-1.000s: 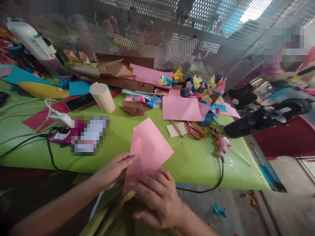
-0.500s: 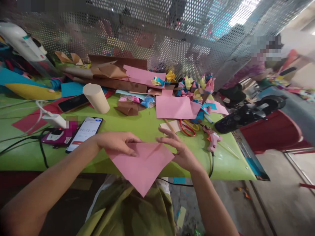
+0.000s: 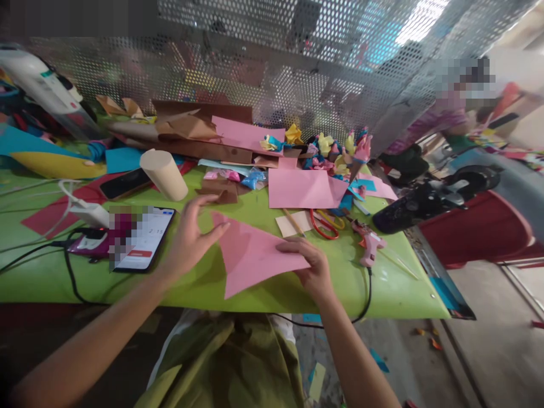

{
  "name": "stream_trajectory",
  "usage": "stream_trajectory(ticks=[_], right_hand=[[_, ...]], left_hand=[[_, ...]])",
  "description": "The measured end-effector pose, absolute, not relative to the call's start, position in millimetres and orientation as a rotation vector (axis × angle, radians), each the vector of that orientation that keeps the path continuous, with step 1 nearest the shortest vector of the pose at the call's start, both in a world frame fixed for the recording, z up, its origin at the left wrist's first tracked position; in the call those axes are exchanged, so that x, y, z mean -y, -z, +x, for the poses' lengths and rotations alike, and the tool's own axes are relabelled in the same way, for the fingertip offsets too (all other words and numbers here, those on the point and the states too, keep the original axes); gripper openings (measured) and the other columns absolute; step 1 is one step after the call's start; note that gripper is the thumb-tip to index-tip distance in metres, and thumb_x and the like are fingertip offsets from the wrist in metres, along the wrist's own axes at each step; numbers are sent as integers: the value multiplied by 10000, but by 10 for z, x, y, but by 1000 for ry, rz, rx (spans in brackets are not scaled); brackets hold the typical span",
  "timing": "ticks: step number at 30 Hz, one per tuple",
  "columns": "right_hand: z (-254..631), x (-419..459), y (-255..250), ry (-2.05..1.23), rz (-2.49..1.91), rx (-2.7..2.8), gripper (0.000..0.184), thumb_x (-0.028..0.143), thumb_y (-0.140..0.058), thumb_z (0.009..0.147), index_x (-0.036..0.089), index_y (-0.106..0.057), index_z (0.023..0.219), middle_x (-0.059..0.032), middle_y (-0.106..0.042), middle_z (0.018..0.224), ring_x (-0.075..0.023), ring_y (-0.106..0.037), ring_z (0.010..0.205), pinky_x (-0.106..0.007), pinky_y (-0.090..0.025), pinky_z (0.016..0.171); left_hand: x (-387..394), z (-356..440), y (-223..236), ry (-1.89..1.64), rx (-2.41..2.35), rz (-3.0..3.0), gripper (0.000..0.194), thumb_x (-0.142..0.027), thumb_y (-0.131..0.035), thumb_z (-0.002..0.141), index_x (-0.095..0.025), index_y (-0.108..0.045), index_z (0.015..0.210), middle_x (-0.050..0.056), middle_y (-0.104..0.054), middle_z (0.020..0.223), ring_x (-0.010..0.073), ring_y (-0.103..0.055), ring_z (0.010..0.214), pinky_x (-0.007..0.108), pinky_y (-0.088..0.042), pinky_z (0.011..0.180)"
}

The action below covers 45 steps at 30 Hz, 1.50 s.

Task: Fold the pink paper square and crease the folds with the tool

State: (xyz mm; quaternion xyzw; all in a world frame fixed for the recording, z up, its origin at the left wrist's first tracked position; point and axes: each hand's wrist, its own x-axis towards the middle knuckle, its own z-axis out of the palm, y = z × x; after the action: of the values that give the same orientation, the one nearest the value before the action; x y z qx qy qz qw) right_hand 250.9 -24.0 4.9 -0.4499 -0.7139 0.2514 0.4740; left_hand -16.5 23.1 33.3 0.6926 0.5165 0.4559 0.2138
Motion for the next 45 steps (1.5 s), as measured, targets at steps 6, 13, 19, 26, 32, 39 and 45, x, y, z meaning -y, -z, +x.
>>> stream_trajectory(ticks=[6, 13, 19, 26, 32, 39, 45], right_hand=[[2482, 254, -32, -482, -1103, 1719, 287, 479, -593, 890, 258, -734, 1006, -86, -743, 1006, -277, -694, 964, -387, -558, 791], [2477, 257, -41, -434, -1133, 1752, 186, 305, -660, 845, 262, -740, 1008, -78, -728, 1043, -267, -697, 964, -350, -548, 766], [2496, 239, -78, -588, -1136, 1771, 172, 314, -707, 806, 297, -751, 971, -73, -688, 1143, -265, -675, 1007, -338, -528, 769], [2456, 169, -140, -748, -1132, 1736, 194, 436, -719, 795, 264, -764, 871, -83, -689, 1052, -255, -664, 943, -340, -513, 768], [2346, 123, 49, -846, -1161, 1426, 96, 328, -775, 760, 238, -743, 765, -32, -710, 804, -207, -643, 812, -325, -499, 761], [2253, 156, 138, -843, -1377, 1174, 230, 349, -788, 722, 185, -688, 849, 2, -672, 728, -158, -579, 665, -273, -467, 623], [2209, 172, 66, -751, -1453, 1135, 247, 356, -781, 703, 182, -666, 834, 13, -666, 732, -155, -571, 665, -267, -463, 620]], left_hand=[[16, -136, -140, -1131, -1147, 1073, 578, -476, -616, 855, -189, -441, 1325, 132, -648, 1210, 258, -624, 1124, 422, -513, 927], [51, 93, -142, -880, -976, 842, 450, -417, -828, 648, -146, -689, 980, 97, -741, 1066, 252, -662, 994, 383, -504, 894], [8, 98, -81, -923, -1009, 854, 419, -453, -830, 626, -144, -723, 887, 88, -761, 950, 242, -668, 915, 366, -504, 855], [25, 97, -85, -973, -1006, 834, 367, -417, -807, 657, -164, -731, 912, 68, -760, 961, 224, -661, 937, 332, -507, 845], [24, 93, -71, -923, -918, 848, 370, -425, -798, 658, -140, -734, 886, 73, -756, 895, 199, -668, 791, 293, -525, 696], [88, 88, -18, -916, -905, 879, 406, -469, -720, 756, -154, -722, 1012, 95, -756, 935, 236, -708, 842, 316, -537, 739], [110, 88, -8, -929, -824, 926, 565, -576, -739, 715, -157, -669, 1088, 123, -730, 1097, 253, -689, 974, 335, -537, 852]])
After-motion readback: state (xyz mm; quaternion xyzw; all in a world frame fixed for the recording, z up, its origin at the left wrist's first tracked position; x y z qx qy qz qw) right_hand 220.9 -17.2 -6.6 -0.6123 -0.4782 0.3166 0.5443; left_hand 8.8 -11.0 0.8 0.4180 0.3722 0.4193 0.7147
